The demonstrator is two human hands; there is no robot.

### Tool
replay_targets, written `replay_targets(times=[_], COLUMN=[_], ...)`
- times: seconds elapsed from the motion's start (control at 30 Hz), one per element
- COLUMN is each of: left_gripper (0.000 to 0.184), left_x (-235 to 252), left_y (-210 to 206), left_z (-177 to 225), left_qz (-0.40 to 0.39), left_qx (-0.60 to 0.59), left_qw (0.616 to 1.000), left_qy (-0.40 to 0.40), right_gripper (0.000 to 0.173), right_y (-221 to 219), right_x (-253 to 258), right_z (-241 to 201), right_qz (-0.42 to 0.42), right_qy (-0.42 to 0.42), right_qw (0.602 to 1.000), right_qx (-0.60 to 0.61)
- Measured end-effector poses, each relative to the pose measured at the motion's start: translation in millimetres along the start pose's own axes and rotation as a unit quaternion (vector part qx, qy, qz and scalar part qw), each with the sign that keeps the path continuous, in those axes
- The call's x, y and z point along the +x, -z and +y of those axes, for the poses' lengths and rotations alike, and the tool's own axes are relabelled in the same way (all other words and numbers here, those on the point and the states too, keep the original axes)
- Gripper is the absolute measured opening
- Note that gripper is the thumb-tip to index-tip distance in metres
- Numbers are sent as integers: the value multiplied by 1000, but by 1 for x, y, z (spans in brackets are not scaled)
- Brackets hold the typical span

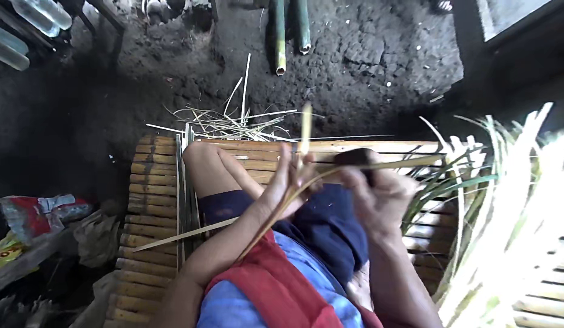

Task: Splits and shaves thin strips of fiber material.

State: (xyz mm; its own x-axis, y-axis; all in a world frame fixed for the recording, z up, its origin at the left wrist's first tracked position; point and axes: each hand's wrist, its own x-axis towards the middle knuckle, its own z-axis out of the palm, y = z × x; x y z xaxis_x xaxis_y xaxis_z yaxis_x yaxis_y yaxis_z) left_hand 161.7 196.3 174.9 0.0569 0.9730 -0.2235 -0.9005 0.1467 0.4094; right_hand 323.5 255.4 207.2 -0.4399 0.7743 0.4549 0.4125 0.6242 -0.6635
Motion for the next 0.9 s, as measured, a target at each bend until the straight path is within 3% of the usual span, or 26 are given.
replay_targets(times=[0.07,0.17,0.27,0.33,0.4,0.47,0.5,0.57,0.7,0.8,0.83,0.87,0.9], left_gripper=[52,57,52,54,53,49,51,55,53,49,49,49,50], left_x=[-4,9,24,28,25,11,5,-2,11,26,27,24,17], left_y=[-13,-11,15,30,25,11,3,-9,-1,24,28,27,23], left_z=[0,7,30,43,32,14,7,5,17,45,52,52,45], left_qz=[-13,151,350,404,318,96,19,-28,121,341,378,369,305], left_qx=[1,-76,-120,-145,-83,33,34,42,-16,-91,-103,-81,-31], left_qw=[999,986,921,888,936,994,999,997,992,926,906,911,940], left_qy=[33,-1,-120,-165,-127,-25,20,53,-11,-136,-163,-169,-150], right_gripper=[43,44,41,43,49,56,51,31,40,39,39,40,43], right_y=[4,-12,9,23,15,8,10,8,-21,4,9,9,7], right_x=[7,-8,-25,-28,-22,-10,-3,6,-14,-30,-31,-29,-25], right_z=[9,-9,-14,-15,-12,4,12,18,-2,-9,-10,-10,-6], right_qz=[22,-30,-84,-99,-81,4,44,89,-20,-78,-82,-75,-51], right_qy=[-9,70,65,78,84,24,-21,-55,83,101,115,122,111], right_qw=[1000,997,980,976,987,999,999,994,993,976,973,975,985], right_qx=[-14,31,167,176,114,31,21,26,84,179,184,168,125])
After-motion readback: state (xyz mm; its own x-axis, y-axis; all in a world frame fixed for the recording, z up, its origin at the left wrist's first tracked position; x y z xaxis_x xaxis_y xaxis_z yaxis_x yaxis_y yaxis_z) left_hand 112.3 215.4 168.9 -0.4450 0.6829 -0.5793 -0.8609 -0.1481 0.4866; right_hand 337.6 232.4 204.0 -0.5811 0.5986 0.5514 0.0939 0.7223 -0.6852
